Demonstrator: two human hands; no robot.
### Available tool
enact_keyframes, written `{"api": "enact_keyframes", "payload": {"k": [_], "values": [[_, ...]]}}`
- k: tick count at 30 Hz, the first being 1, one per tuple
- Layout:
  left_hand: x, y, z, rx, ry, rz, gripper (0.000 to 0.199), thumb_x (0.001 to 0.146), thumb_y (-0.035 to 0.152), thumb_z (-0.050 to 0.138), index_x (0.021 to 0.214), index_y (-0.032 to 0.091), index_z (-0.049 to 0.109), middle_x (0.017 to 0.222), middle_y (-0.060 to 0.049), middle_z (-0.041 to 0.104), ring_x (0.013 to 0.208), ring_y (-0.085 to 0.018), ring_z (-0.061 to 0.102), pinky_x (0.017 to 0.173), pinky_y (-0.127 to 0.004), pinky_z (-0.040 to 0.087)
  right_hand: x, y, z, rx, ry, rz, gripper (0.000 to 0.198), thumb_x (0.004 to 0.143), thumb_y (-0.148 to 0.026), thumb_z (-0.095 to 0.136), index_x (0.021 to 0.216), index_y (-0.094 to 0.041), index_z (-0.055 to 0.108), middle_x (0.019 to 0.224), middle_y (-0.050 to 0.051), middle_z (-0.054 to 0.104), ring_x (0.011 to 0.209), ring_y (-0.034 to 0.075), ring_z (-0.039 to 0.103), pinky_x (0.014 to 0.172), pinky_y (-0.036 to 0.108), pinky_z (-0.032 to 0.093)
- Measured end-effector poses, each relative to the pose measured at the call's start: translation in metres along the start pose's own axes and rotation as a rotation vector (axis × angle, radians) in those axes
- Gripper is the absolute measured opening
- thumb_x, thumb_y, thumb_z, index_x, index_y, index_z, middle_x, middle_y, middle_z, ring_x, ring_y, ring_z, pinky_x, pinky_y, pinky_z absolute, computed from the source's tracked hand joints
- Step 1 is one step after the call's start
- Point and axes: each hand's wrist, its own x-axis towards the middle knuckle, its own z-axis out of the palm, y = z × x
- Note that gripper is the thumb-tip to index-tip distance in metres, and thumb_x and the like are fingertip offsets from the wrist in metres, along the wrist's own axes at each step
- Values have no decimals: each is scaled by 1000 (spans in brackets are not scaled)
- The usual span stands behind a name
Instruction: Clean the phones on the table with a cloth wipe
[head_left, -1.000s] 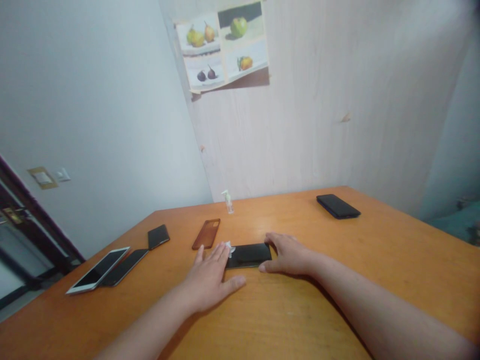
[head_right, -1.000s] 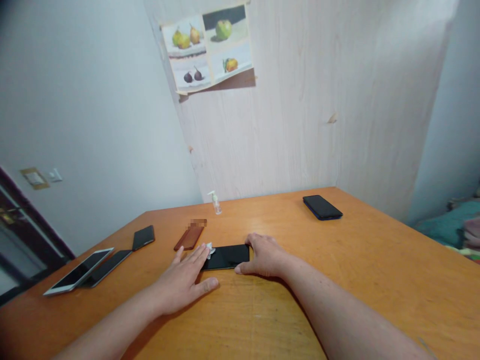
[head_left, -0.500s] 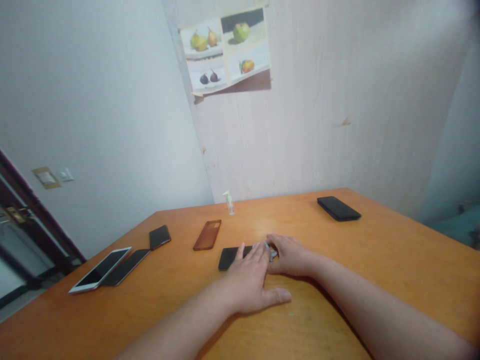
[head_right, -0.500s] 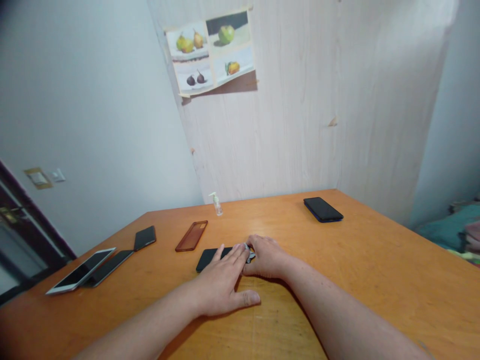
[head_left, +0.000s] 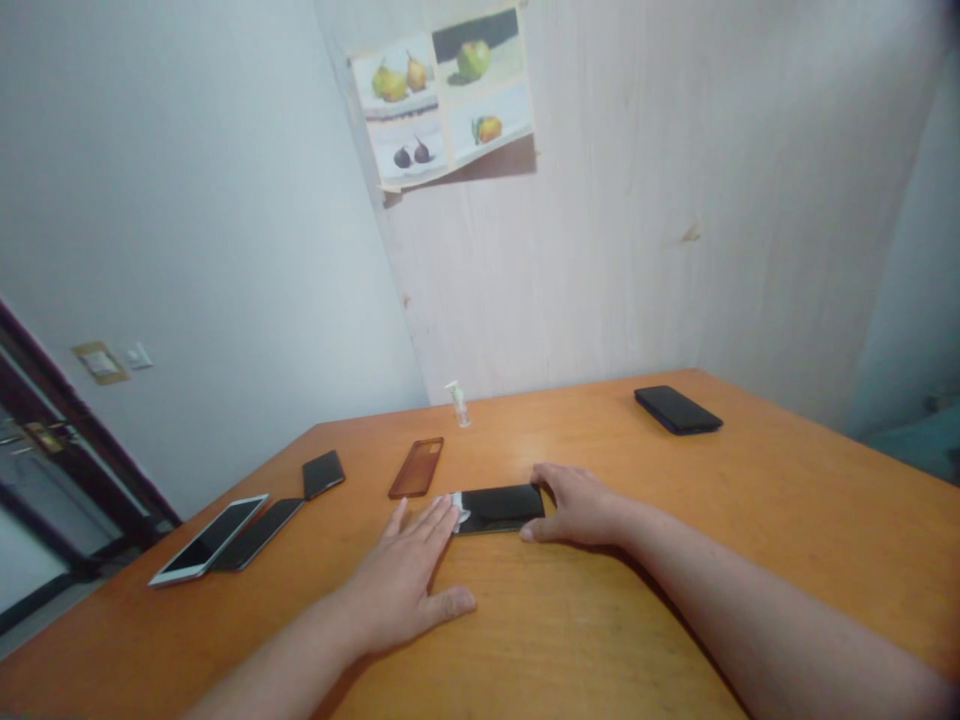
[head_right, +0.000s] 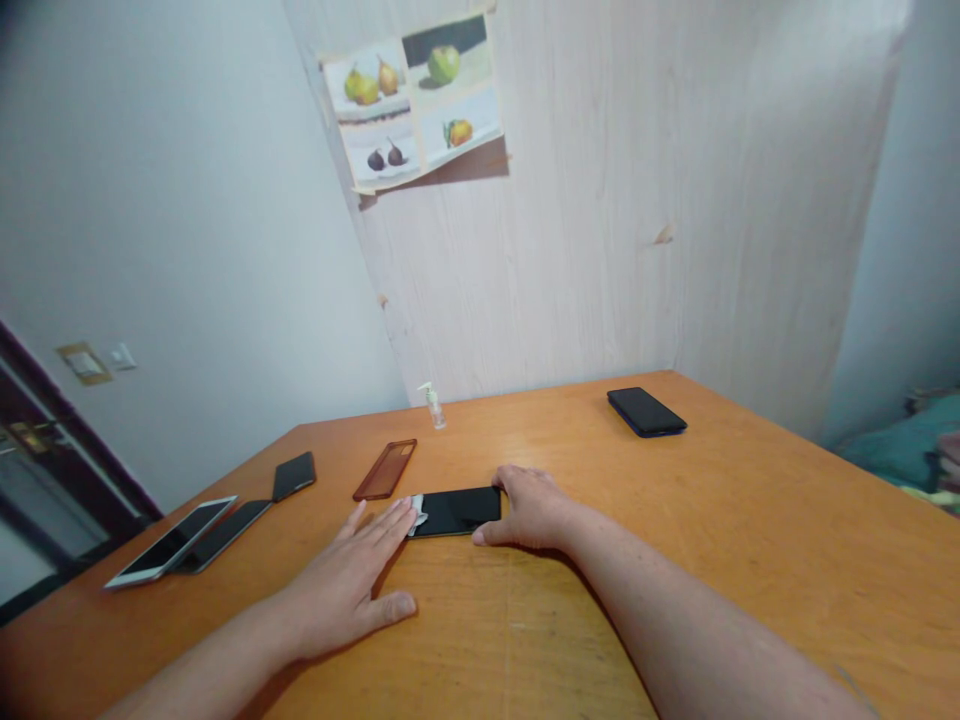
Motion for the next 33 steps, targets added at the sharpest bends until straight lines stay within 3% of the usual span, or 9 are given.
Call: {"api": "enact_keyframes", "payload": {"k": [5, 11, 15, 19, 24, 29, 33], "values": [[25, 23, -4, -27, -8, 67, 96, 83, 79, 34, 156, 20, 10, 160, -13, 12, 148, -32, 11, 118, -57, 1, -2, 2, -2, 15, -26, -21, 67, 61, -63, 74, 111, -22, 59, 112, 9, 63, 103, 30, 56, 86, 37, 41], [62, 59, -16, -140, -43, 173, 102, 80, 83, 34, 156, 19, 11, 160, -15, 13, 148, -33, 12, 117, -59, -1, -1, 6, -5, 102, -66, -73, 53, 62, -43, 76, 109, -23, 62, 112, 5, 63, 101, 27, 57, 87, 35, 42], [69, 69, -18, -161, -17, 238, 103, 79, 84, 33, 156, 19, 9, 160, -14, 13, 148, -32, 12, 117, -57, -3, -2, 5, -7, 165, -79, -86, 48, 63, -40, 75, 106, -24, 65, 107, 4, 66, 97, 25, 59, 86, 35, 44], [54, 58, -16, -117, -14, 243, 102, 79, 83, 36, 155, 21, 11, 160, -13, 15, 148, -31, 15, 118, -56, -5, -3, 7, -8, 200, -69, -57, 58, 60, -43, 78, 113, -23, 65, 112, 6, 66, 103, 28, 59, 88, 37, 45], [17, 26, -14, -41, -18, 180, 98, 81, 81, 36, 156, 24, 9, 160, -11, 16, 147, -32, 18, 118, -56, -3, -3, 10, -8, 217, -76, -45, 64, 61, -45, 78, 119, -22, 62, 119, 8, 63, 109, 29, 57, 92, 39, 44], [-12, 1, -13, -26, -36, 83, 95, 82, 79, 39, 156, 27, 7, 160, -10, 15, 147, -30, 18, 118, -56, 1, -4, 8, -9, 229, -63, -62, 60, 60, -40, 80, 116, -24, 64, 115, 7, 65, 106, 29, 58, 90, 39, 45], [-12, -2, -12, -43, -14, 73, 95, 82, 79, 38, 156, 27, 7, 160, -11, 16, 146, -32, 18, 119, -56, 5, -5, 6, -11, 219, -64, -62, 56, 60, -40, 80, 112, -25, 65, 112, 6, 65, 102, 28, 59, 87, 38, 46]]}}
